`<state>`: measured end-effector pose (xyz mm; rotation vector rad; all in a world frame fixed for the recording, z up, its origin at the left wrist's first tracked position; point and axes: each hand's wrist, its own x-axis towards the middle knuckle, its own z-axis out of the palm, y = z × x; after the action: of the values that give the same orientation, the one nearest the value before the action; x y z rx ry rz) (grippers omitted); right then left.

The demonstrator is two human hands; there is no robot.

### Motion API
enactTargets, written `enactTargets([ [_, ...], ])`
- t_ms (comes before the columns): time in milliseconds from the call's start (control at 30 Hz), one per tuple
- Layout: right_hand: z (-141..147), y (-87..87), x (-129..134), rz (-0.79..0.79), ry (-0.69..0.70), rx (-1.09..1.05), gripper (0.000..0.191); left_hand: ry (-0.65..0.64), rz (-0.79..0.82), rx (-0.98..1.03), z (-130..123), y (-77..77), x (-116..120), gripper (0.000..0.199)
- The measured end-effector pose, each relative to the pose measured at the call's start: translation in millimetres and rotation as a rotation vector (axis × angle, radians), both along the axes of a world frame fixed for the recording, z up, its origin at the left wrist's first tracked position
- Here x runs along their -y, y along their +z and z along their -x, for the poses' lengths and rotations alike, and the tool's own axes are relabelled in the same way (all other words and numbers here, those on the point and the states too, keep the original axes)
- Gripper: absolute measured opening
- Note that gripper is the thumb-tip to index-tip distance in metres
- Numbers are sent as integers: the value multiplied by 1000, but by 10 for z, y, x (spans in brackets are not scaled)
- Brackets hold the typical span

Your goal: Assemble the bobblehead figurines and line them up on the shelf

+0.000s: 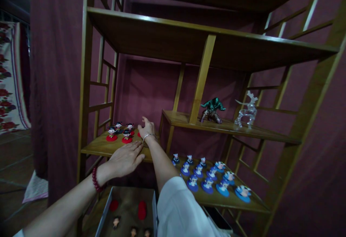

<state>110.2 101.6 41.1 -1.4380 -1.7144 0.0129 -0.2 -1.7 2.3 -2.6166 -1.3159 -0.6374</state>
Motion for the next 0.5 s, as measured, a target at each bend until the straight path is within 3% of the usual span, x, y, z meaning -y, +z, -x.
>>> enactTargets([
  [167, 89, 124, -117, -26, 71, 169, 42, -7, 11, 5, 1, 5, -4, 58],
  [500, 253, 353, -236, 182, 19, 427, 36, 2, 35, 19, 8, 9, -7, 58],
])
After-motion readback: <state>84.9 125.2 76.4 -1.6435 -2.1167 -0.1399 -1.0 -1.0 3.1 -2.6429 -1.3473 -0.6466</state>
